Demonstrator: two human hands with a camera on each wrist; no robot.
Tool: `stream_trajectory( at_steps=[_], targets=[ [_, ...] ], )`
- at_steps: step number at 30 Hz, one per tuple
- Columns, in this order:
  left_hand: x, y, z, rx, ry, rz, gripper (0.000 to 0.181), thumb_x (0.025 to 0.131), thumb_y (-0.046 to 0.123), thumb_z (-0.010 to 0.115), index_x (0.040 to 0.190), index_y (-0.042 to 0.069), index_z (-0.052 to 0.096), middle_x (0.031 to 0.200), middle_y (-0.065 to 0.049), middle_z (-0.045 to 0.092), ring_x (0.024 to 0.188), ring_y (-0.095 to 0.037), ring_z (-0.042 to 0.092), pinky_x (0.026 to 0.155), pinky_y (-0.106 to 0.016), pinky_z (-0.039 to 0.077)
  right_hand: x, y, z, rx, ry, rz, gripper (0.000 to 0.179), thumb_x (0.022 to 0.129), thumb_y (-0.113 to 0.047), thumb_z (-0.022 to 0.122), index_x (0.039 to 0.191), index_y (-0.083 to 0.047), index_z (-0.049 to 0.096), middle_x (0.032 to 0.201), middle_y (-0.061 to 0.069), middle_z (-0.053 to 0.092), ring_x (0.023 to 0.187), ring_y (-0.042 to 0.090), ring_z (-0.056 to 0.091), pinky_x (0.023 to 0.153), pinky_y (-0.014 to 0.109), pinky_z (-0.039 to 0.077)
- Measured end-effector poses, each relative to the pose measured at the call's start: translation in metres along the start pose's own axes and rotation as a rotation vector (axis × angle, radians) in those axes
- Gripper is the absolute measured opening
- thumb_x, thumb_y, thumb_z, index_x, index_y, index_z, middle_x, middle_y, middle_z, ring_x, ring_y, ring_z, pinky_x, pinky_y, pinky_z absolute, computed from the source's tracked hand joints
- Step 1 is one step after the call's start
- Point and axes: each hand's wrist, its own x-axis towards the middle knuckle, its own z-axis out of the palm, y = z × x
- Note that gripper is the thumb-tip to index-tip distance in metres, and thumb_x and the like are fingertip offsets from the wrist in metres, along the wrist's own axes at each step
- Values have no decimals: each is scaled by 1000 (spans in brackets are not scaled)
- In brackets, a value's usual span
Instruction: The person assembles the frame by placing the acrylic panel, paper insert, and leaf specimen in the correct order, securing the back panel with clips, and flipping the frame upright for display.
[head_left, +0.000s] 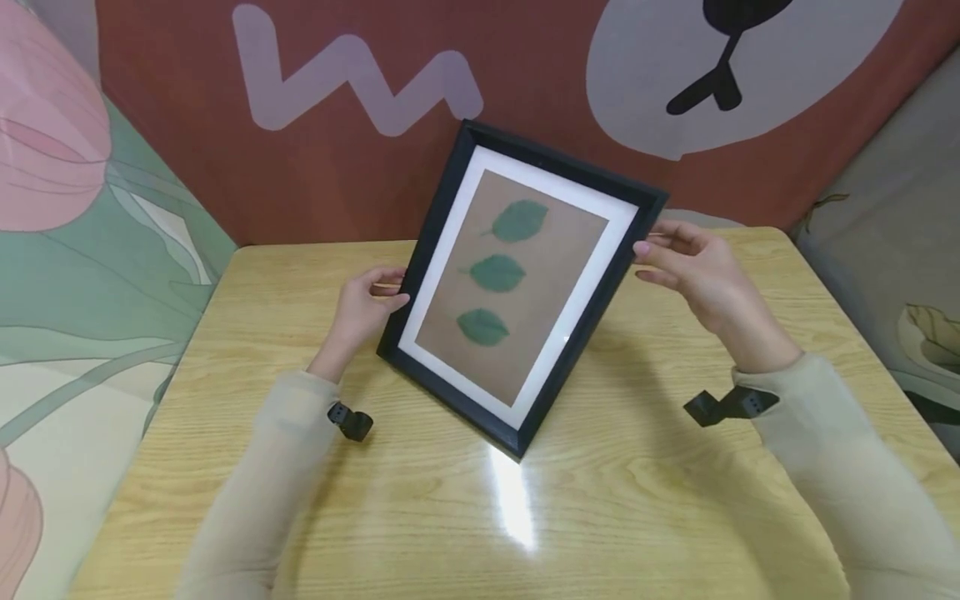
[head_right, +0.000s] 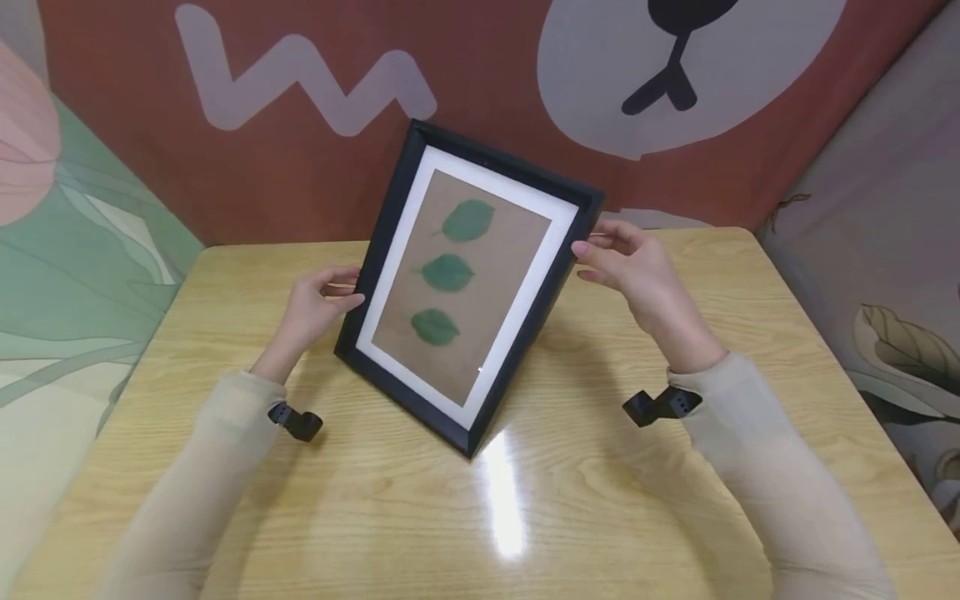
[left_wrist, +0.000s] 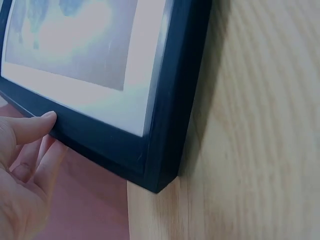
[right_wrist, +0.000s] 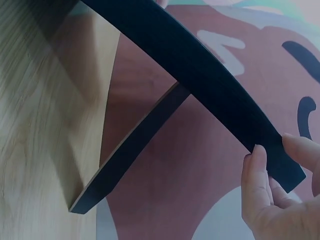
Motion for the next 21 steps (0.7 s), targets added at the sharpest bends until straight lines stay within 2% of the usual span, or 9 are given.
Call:
stream_trajectory(
  at_steps=[4, 10, 17, 21],
  targets=[
    [-6, 1, 0, -8, -29, -25, 40, 85, 1, 67, 125, 1, 60, 119, -21, 64, 106, -34, 65, 89, -42, 56, 3, 0, -4, 41, 21, 1, 33, 87, -2, 65, 115, -7, 49, 94, -3, 61, 81, 7, 65, 72, 19, 58],
    [-14, -1, 1, -10, -68, -43, 42, 85, 4, 69, 126, 3, 59, 119, -18, 64, 106, -32, 65, 84, -33, 58, 9, -1, -8, -32, 68, 3, 42, 87, -8, 68, 123, -5, 47, 95, -5, 61, 81, 4, 65, 72, 17, 57],
    [-36, 1, 8, -22, -52, -44, 43, 84, 4, 70, 126, 2, 59, 117, -19, 65, 103, -32, 66, 81, -30, 58, 19, 0, -11, -60, 66, 9, 57, 86, -15, 69, 134, -1, 40, 97, -8, 61, 84, 3, 64, 73, 16, 56],
    [-45, 2, 9, -33, -69, -37, 43, 84, 4, 71, 125, 1, 59, 117, -20, 65, 103, -32, 66, 79, -28, 58, 20, 1, -12, -92, 70, 12, 64, 86, -19, 69, 138, 0, 37, 99, -8, 60, 86, 2, 63, 73, 15, 56]
  ],
)
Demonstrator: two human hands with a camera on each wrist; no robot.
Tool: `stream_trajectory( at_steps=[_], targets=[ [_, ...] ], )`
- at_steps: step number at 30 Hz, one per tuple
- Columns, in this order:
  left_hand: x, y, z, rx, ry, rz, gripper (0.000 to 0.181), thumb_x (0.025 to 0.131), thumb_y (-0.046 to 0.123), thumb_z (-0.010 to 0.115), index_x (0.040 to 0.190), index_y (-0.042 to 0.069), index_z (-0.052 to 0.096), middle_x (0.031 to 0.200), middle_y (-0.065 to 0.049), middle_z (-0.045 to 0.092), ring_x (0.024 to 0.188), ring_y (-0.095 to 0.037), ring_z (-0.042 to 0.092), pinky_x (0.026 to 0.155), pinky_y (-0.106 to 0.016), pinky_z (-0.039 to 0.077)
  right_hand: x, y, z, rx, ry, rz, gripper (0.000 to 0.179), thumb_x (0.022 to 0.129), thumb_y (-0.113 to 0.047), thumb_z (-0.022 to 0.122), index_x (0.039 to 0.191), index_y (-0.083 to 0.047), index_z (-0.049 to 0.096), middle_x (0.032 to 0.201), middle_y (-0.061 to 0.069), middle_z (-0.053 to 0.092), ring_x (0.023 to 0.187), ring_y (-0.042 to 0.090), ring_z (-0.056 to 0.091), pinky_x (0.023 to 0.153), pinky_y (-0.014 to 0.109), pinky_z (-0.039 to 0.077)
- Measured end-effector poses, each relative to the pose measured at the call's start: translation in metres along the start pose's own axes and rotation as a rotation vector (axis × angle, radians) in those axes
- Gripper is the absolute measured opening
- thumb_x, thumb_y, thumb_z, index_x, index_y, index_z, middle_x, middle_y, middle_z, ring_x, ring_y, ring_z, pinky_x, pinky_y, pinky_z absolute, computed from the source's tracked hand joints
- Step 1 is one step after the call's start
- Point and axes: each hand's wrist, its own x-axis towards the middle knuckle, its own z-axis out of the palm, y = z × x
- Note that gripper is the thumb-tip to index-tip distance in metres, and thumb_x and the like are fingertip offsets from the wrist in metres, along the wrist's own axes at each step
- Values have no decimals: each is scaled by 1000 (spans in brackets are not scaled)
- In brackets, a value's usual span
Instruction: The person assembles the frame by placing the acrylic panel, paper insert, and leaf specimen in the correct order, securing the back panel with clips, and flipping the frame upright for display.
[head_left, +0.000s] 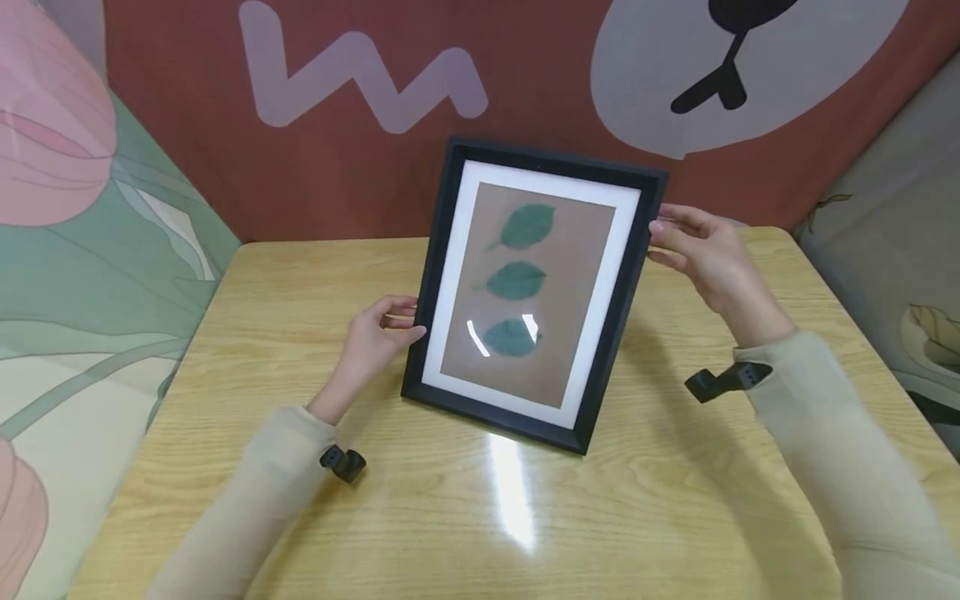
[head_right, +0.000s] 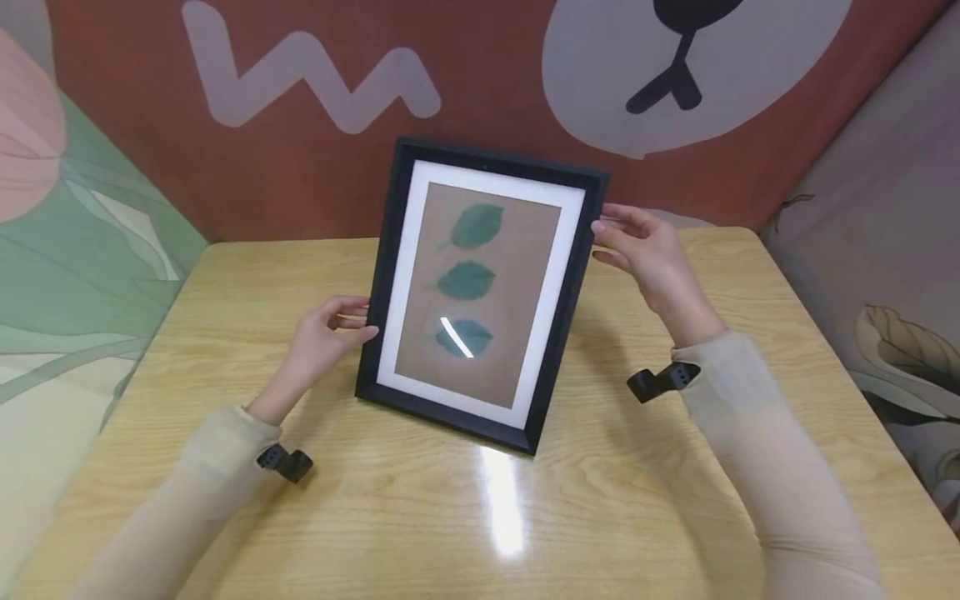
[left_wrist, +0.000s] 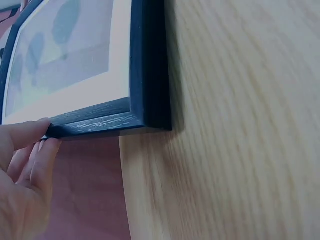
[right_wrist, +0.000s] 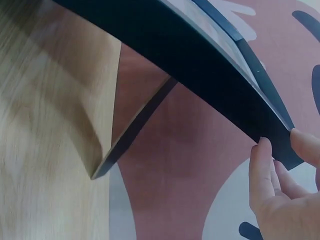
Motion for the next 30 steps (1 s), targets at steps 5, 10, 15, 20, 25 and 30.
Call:
stream_trajectory(
  at_steps=[5, 10, 15, 20, 25, 30],
  targets=[
    [5, -3, -5, -8, -91, -16, 46, 88, 9, 68, 131, 3, 54, 122, -19, 61, 109, -33, 63, 84, -32, 57, -5, 2, -1, -170, -37, 35, 77, 90, -29, 63, 148, 3, 24, 112, -5, 50, 92, 0, 59, 77, 11, 54],
    [16, -3, -10, -57, -160, -16, 45, 94, 14, 60, 136, 2, 50, 128, -22, 57, 111, -34, 61, 88, -43, 57, -15, 11, -3, -258, -124, 110, 76, 95, -27, 57, 150, 4, 15, 117, -6, 45, 94, -3, 57, 81, 11, 53],
    [29, -1, -10, -140, -183, -21, 44, 101, 23, 47, 140, 1, 45, 133, -23, 52, 115, -33, 56, 95, -44, 53, -24, 22, -2, -302, -202, 175, 75, 97, -20, 55, 150, 5, 8, 137, 14, 39, 93, -9, 57, 83, 12, 53],
    [39, -3, -8, -219, -173, -82, 48, 103, 29, 40, 143, 3, 40, 138, -22, 48, 118, -30, 52, 101, -45, 49, -30, 29, 3, -376, -266, 223, 73, 99, -20, 51, 150, 6, 5, 148, 27, 23, 93, -12, 55, 86, 12, 52],
    [43, 2, -4, -221, -142, -89, 48, 104, 30, 38, 142, 1, 42, 139, -22, 49, 123, -33, 50, 103, -48, 47, -31, 31, 5, -386, -259, 203, 65, 99, -18, 50, 146, 8, 13, 136, 20, 33, 92, -10, 57, 85, 12, 53],
    [42, 8, -1, -205, -112, -84, 48, 103, 32, 40, 139, 1, 45, 138, -21, 50, 128, -33, 49, 103, -48, 47, -31, 32, 6, -387, -250, 189, 58, 99, -17, 51, 141, 8, 20, 123, 11, 40, 92, -8, 58, 85, 14, 53]
  ],
)
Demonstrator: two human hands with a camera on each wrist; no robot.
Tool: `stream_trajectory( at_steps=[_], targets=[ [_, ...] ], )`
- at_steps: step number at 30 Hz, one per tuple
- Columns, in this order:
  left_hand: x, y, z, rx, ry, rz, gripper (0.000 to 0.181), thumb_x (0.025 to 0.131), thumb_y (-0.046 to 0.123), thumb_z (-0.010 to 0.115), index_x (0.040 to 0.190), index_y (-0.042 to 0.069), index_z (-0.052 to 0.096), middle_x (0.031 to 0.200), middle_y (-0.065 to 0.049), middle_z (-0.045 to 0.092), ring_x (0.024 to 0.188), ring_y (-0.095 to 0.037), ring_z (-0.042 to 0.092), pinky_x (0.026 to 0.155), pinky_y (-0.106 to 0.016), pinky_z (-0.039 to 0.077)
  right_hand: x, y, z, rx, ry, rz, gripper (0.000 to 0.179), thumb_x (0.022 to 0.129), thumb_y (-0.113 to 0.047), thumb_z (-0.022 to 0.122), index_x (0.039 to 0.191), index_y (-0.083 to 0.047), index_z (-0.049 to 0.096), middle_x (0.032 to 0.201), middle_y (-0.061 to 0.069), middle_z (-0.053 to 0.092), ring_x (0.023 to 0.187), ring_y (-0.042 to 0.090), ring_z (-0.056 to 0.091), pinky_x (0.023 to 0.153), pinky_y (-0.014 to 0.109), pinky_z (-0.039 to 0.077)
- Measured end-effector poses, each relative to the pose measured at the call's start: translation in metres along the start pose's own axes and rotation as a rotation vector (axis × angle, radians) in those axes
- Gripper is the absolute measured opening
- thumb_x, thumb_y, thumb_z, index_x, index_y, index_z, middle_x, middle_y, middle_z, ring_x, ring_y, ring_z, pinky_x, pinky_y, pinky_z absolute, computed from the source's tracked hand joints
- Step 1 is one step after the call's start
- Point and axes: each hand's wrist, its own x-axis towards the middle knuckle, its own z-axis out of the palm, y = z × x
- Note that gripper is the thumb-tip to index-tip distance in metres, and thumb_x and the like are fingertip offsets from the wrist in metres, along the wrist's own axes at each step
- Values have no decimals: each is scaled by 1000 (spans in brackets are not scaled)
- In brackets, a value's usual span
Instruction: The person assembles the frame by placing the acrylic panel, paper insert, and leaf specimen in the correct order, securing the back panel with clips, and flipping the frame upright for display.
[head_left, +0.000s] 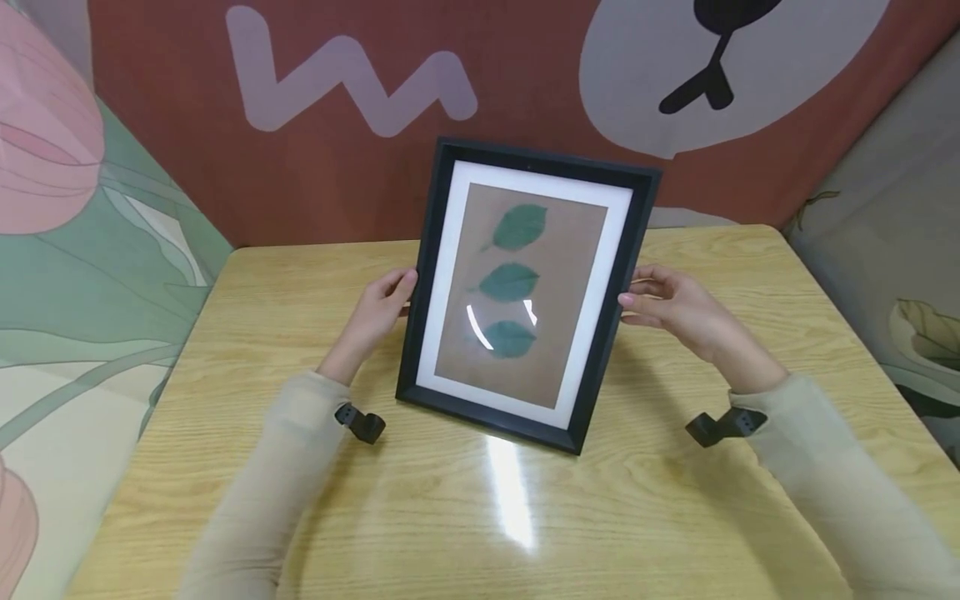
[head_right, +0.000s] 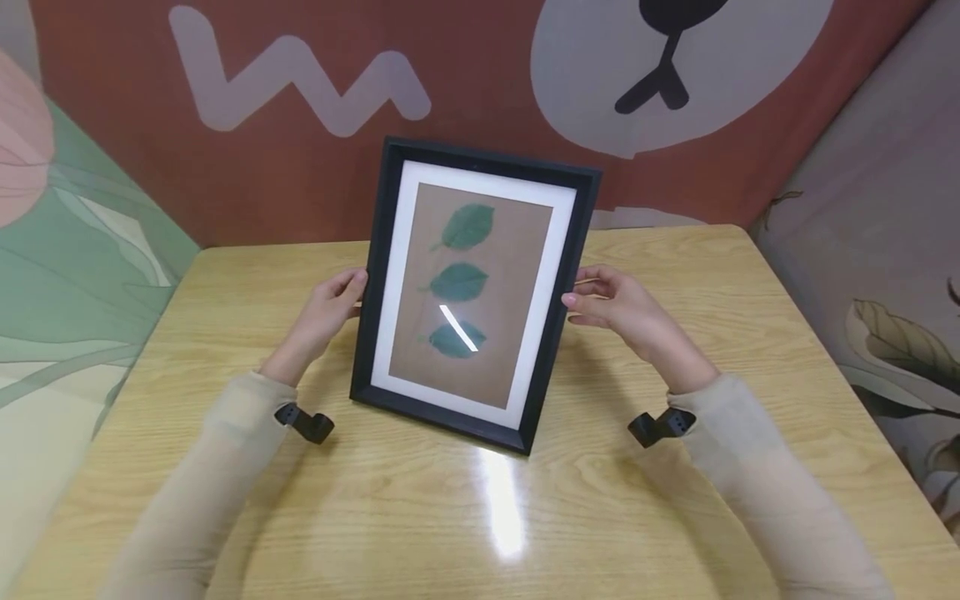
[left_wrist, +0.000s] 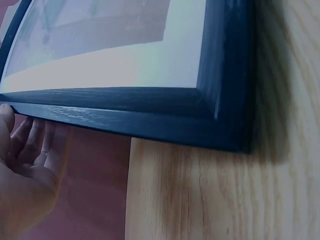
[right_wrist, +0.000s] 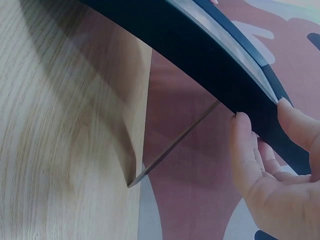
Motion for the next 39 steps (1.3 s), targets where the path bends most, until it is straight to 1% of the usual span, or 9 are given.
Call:
stream_trajectory(
  at_steps=[4, 11, 16, 22, 25, 28, 32, 36, 39],
  targets=[
    [0, 0, 1, 31, 24, 9, 48, 102, 33, 42, 137, 1, 48, 136, -21, 52, 125, -32, 50, 102, -47, 48, 0, 0, 0, 5, 8, -12, 57, 98, -17, 52, 140, 8, 22, 120, 10, 41, 93, -6, 58, 85, 15, 54],
    [0, -2, 1, 43, 55, 20, 49, 102, 34, 42, 136, 0, 49, 133, -22, 54, 122, -31, 52, 100, -47, 50, 2, -1, 2, 16, 28, -10, 62, 98, -18, 53, 144, 7, 20, 126, 12, 40, 94, -7, 57, 85, 15, 54],
    [0, -3, -1, 38, 62, 14, 49, 101, 35, 43, 135, 0, 51, 132, -21, 55, 121, -31, 53, 99, -47, 51, 7, -2, 3, 37, 38, -12, 60, 98, -19, 53, 144, 6, 23, 121, 5, 43, 93, -6, 57, 85, 14, 54],
    [-1, -2, -2, 6, 52, 2, 49, 101, 34, 44, 136, -1, 49, 132, -23, 54, 122, -33, 53, 99, -47, 50, 10, -1, 5, 156, 57, -15, 41, 95, -15, 58, 129, -3, 38, 104, -8, 53, 90, -3, 60, 83, 14, 54],
    [-3, -2, -3, 1, 54, -10, 49, 101, 34, 44, 137, 1, 49, 134, -21, 54, 121, -32, 54, 99, -47, 51, 11, -1, 6, 223, 67, -28, 29, 94, -13, 59, 118, -11, 43, 101, -9, 55, 90, -3, 61, 82, 13, 55],
    [-5, -2, -4, 10, 56, -14, 49, 101, 35, 44, 137, 2, 49, 135, -20, 53, 121, -32, 54, 98, -46, 51, 11, -2, 7, 259, 80, -43, 25, 94, -12, 59, 114, -14, 45, 100, -9, 56, 90, -2, 61, 81, 13, 55],
    [-6, -4, -5, 26, 61, -12, 49, 101, 35, 44, 137, 2, 49, 135, -20, 53, 121, -32, 54, 98, -47, 52, 12, -3, 9, 264, 94, -43, 36, 94, -13, 59, 125, -5, 42, 100, -9, 56, 90, -2, 60, 82, 12, 54],
    [-7, -5, -6, 29, 74, -14, 50, 101, 36, 44, 137, 2, 49, 134, -20, 54, 120, -32, 55, 97, -47, 52, 13, -5, 12, 248, 105, -42, 57, 95, -15, 58, 140, 6, 30, 103, -10, 55, 91, -3, 59, 83, 11, 53],
    [-8, -5, -6, 32, 73, -11, 51, 100, 37, 43, 138, 3, 48, 133, -20, 54, 119, -32, 55, 97, -46, 52, 14, -5, 13, 269, 121, -46, 64, 95, -15, 58, 144, 9, 25, 102, -9, 55, 91, -2, 58, 83, 11, 53]
  ],
)
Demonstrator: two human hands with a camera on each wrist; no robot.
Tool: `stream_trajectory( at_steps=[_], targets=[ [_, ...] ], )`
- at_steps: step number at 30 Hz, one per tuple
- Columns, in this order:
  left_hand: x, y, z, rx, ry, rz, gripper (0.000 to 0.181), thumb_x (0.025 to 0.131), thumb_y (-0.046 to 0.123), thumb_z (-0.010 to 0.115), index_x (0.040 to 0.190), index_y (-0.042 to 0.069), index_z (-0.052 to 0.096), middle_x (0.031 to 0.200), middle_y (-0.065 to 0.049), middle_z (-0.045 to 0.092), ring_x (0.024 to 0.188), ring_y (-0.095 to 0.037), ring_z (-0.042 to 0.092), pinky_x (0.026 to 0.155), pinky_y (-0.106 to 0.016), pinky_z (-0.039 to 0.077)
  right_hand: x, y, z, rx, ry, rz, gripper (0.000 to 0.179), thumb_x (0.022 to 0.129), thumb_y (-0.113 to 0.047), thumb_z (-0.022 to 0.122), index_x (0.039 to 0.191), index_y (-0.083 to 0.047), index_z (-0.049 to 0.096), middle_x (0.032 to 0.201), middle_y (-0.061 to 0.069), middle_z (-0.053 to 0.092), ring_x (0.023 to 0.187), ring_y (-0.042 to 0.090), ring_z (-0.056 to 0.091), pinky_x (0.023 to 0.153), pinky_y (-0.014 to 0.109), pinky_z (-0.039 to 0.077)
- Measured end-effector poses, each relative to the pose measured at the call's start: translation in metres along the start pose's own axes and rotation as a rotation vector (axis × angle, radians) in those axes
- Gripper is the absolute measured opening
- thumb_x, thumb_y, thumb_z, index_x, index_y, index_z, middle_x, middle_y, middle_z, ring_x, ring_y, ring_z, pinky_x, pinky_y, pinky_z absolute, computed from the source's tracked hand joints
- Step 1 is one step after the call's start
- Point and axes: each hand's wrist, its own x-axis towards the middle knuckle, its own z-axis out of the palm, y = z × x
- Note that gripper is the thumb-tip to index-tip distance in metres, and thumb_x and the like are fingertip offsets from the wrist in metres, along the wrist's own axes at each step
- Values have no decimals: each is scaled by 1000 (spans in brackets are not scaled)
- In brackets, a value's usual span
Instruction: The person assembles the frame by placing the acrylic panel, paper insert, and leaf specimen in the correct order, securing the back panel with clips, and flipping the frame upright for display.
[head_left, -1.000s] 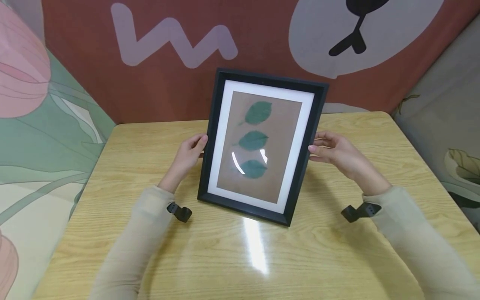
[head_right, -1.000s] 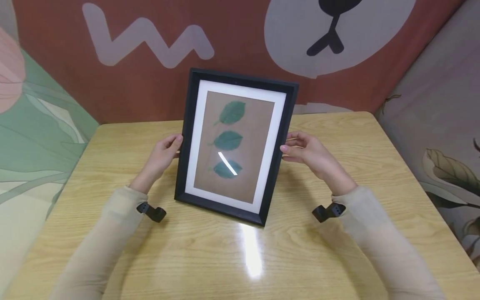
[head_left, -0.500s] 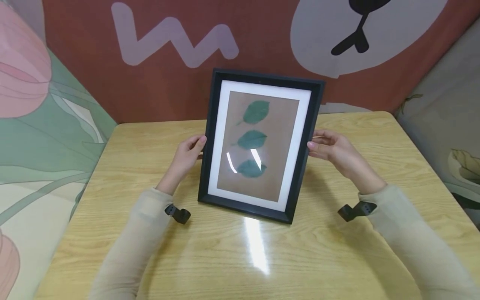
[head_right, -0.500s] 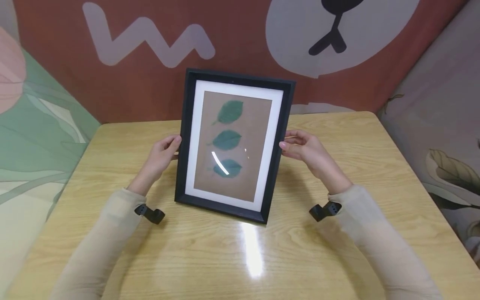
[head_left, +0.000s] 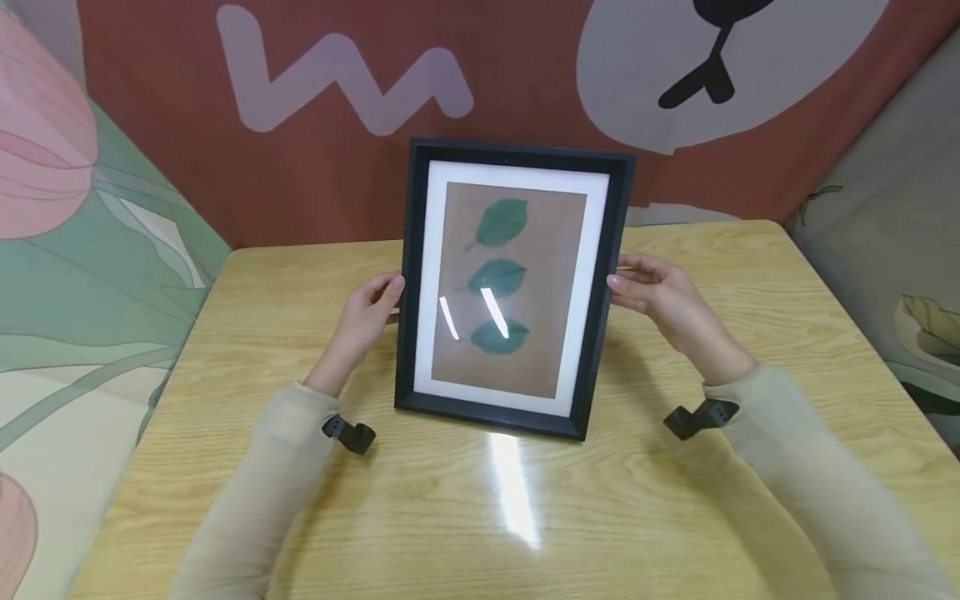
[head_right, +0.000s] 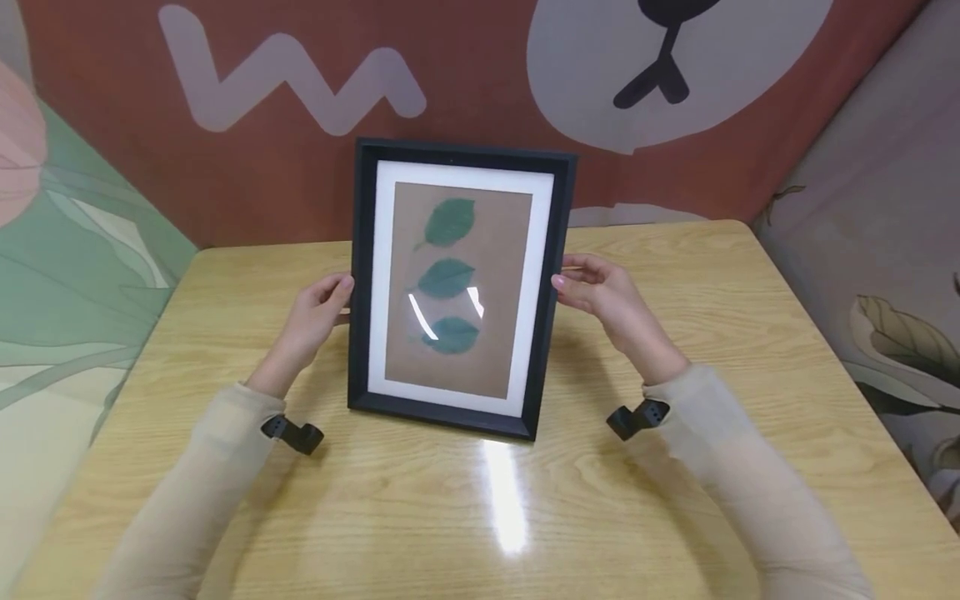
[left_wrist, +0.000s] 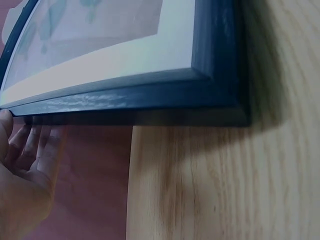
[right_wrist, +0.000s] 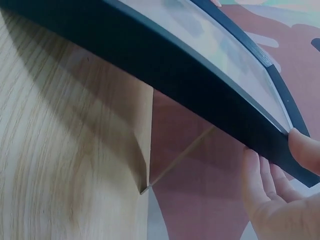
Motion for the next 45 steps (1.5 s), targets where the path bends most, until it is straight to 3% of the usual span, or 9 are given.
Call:
stream_trajectory(
  at_steps=[5, 11, 17, 22, 32, 39, 45],
  targets=[
    [-4, -1, 0, -1, -10, 9, 48, 101, 35, 44, 135, 3, 50, 128, -19, 56, 111, -27, 58, 93, -42, 55, 3, 1, 1, 32, 22, -21, 65, 95, -15, 57, 144, 11, 23, 101, -8, 54, 89, -3, 58, 83, 10, 52],
    [-10, -4, -2, -20, -29, 45, 46, 102, 31, 43, 135, 0, 48, 118, -18, 56, 95, -11, 57, 83, -27, 57, 7, 1, 4, 82, 45, -24, 67, 94, -17, 59, 145, 10, 25, 104, -7, 53, 93, -2, 56, 83, 8, 51],
    [-14, -7, -2, -62, -37, 57, 46, 101, 29, 45, 136, -1, 46, 103, -4, 55, 87, -4, 57, 77, -22, 57, 12, 0, 7, 39, 62, 2, 67, 95, -20, 57, 147, 7, 24, 109, -7, 48, 99, 0, 52, 84, 6, 49],
    [-16, -7, -3, -50, -47, 75, 47, 101, 32, 46, 135, 0, 47, 95, 1, 53, 87, -5, 58, 77, -25, 59, 13, -1, 7, 46, 59, 18, 67, 96, -21, 56, 148, 6, 24, 109, -6, 48, 98, -1, 53, 84, 7, 50],
    [-21, -8, -7, -23, -76, 82, 49, 100, 32, 46, 136, -2, 45, 100, -4, 54, 85, -4, 60, 76, -23, 59, 14, -2, 7, 109, 35, 20, 69, 95, -19, 58, 148, 7, 22, 107, -5, 49, 93, -2, 56, 81, 7, 51],
    [-28, -7, -8, -12, -125, 70, 46, 101, 29, 46, 136, -2, 43, 102, -8, 56, 87, -8, 61, 81, -33, 60, 14, -2, 5, 81, 32, 28, 71, 95, -23, 58, 148, 6, 22, 110, -6, 48, 96, -2, 55, 82, 7, 51],
    [-32, -7, -9, -25, -144, 80, 44, 102, 26, 45, 135, -2, 42, 100, -7, 56, 85, -7, 62, 78, -30, 60, 16, -1, 4, 81, 26, 19, 71, 94, -24, 60, 147, 7, 24, 111, -5, 49, 97, 0, 55, 82, 7, 51]
  ],
)
